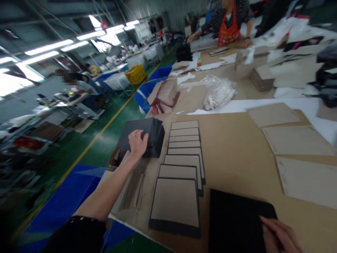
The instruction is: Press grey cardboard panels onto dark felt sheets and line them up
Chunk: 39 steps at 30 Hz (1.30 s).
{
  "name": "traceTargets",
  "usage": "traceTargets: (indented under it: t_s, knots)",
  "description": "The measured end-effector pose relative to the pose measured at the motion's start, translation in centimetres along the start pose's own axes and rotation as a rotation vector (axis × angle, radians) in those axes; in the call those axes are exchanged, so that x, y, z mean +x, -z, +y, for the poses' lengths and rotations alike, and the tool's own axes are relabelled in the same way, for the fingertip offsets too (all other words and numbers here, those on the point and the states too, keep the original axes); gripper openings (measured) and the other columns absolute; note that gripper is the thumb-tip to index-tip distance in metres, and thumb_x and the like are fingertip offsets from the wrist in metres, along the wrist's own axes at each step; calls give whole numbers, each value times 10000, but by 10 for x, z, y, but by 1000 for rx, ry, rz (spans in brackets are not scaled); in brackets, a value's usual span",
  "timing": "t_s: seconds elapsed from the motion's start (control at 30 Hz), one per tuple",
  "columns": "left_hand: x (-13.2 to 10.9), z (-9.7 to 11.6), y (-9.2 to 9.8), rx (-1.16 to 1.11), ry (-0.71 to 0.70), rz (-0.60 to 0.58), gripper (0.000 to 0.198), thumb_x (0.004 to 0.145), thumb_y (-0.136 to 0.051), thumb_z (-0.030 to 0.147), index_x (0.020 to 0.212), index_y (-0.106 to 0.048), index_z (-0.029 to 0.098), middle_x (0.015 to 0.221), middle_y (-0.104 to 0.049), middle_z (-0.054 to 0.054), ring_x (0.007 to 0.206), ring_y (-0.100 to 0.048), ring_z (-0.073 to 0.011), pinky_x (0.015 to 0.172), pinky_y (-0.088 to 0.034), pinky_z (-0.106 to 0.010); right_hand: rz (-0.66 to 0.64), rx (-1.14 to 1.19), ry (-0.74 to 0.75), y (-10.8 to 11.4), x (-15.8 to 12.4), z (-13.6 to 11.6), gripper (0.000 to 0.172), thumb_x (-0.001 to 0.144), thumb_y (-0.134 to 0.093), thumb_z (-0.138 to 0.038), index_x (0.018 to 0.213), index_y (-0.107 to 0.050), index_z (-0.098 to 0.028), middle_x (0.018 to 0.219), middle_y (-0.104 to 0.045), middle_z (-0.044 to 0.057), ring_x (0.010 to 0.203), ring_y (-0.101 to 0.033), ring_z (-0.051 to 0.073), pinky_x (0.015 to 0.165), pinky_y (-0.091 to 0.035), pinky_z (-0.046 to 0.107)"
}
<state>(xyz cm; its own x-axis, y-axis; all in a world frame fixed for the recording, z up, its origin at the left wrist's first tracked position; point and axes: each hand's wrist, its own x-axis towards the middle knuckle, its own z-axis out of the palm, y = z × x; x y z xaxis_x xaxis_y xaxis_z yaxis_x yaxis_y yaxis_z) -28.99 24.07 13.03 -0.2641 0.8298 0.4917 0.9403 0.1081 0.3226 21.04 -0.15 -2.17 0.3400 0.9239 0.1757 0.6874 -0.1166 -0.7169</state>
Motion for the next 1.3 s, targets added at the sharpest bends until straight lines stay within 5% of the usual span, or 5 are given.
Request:
traceTargets:
  t_s: [0.37, 0.5, 0.83, 1.07, 1.3]
  knots:
    - [-301, 187, -37, -619, -426, -757, 220, 930, -512, 284, 716, -534, 240, 728, -618, -23, 696, -599, -169, 632, -491, -287, 109, 101, -329, 23, 17, 51, 314, 839, -540, -454, 939, -678, -191, 966, -667, 107, 866, -642, 241, 728, -552, 393]
    - [-356, 223, -62, -637, -664, -703, 176, 895, -539, 228, 720, -535, 239, 716, -641, -33, 683, -625, -181, 613, -502, -297, 176, -35, -338, 50, 80, 93, 347, 823, -493, -410, 1010, -646, -161, 1021, -648, 128, 931, -621, 249, 831, -536, 421]
    - [-320, 296, -91, -770, -408, -807, 130, 907, -505, 250, 875, -630, 245, 900, -704, -73, 855, -684, -206, 789, -565, -334, -76, -480, -380, 111, 203, 157, 646, 875, -558, -401, 1410, -423, -66, 1365, -522, 223, 1276, -451, 328, 1076, -311, 427]
    - [-267, 406, -179, -756, 20, -927, 362, 803, -564, 262, 1148, -616, 164, 1311, -618, -199, 1287, -534, -306, 1136, -337, -503, -134, -442, -354, 107, 222, 163, 488, 939, -482, -346, 1347, -489, -79, 1287, -591, 220, 1205, -505, 335, 1024, -333, 432]
    - [-250, 437, -199, -784, -8, -975, 268, 781, -532, 186, 1024, -641, 208, 1087, -705, -116, 1075, -626, -257, 1023, -424, -445, -91, -301, -400, 112, 233, 163, 306, 932, -501, -313, 1171, -589, -142, 1156, -650, 178, 1105, -574, 288, 961, -396, 386]
